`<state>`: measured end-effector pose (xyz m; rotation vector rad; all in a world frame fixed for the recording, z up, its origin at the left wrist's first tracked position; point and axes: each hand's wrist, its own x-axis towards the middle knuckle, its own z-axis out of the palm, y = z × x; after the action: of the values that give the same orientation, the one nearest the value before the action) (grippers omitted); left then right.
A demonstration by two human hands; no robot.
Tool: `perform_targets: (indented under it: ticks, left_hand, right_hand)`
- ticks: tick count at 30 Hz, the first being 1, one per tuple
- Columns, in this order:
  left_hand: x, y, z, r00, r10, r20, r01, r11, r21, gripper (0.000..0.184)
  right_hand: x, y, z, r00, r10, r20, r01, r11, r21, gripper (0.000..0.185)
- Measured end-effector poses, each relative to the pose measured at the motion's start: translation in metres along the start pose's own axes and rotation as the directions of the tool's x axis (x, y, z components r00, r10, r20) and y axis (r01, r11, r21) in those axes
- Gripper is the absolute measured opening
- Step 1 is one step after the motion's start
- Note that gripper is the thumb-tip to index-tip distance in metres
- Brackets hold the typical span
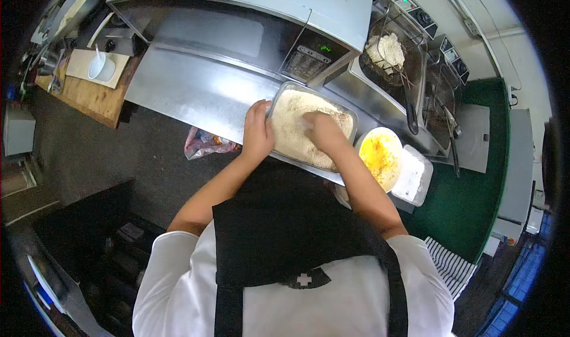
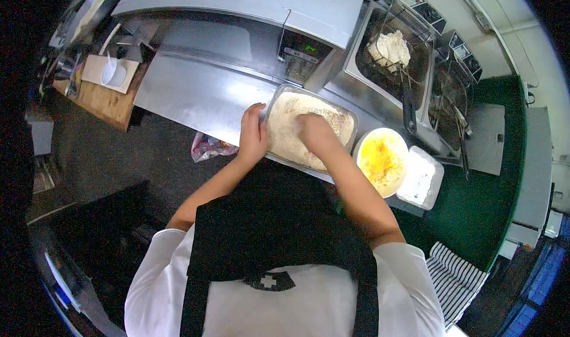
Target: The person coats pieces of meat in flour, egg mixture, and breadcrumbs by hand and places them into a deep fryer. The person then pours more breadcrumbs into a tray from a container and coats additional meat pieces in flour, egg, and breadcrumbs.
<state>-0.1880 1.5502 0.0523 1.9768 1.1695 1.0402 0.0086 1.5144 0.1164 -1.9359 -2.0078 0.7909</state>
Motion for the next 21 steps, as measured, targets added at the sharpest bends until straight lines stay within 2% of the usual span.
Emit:
perform_targets:
  ticks: [2, 5, 8, 12, 15, 18, 21]
  left_hand:
    - [0.000, 0.001, 0.002, 1.000, -0.014, -0.007, 0.014, 1.000, -0.002, 0.046]
    - [0.000, -0.002, 0.003, 1.000, 0.008, 0.018, -0.008, 1.000, -0.012, 0.048]
    - [0.002, 0.007, -0.002, 0.998, -0.029, 0.058, 0.025, 0.997, 0.077, 0.051]
    - [-0.001, 0.006, -0.001, 0.995, -0.026, 0.095, 0.022, 0.999, 0.045, 0.052]
    - [-0.001, 0.003, 0.000, 0.996, -0.027, 0.082, 0.023, 0.998, 0.051, 0.051]
    - [-0.002, 0.001, 0.001, 0.997, -0.025, 0.077, 0.022, 0.999, 0.036, 0.049]
    - [-0.003, -0.002, 0.004, 0.996, -0.003, 0.090, 0.001, 1.000, 0.021, 0.048]
  right_hand:
    - [-0.022, 0.008, -0.020, 0.949, 0.279, 0.145, -0.254, 0.952, -0.169, 0.032]
    - [-0.053, -0.005, -0.017, 0.896, 0.445, -0.011, -0.442, 0.887, -0.135, 0.046]
    - [-0.049, 0.017, 0.014, 0.930, 0.321, -0.181, -0.331, 0.943, -0.027, 0.051]
    - [-0.042, 0.022, 0.023, 0.927, 0.296, -0.231, -0.287, 0.955, 0.071, 0.054]
    - [-0.061, 0.013, 0.007, 0.876, 0.388, -0.286, -0.371, 0.922, 0.116, 0.055]
    - [-0.074, 0.012, 0.013, 0.806, 0.568, -0.163, -0.582, 0.811, -0.051, 0.065]
    - [-0.064, 0.030, 0.043, 0.867, 0.469, -0.164, -0.497, 0.834, -0.240, 0.080]
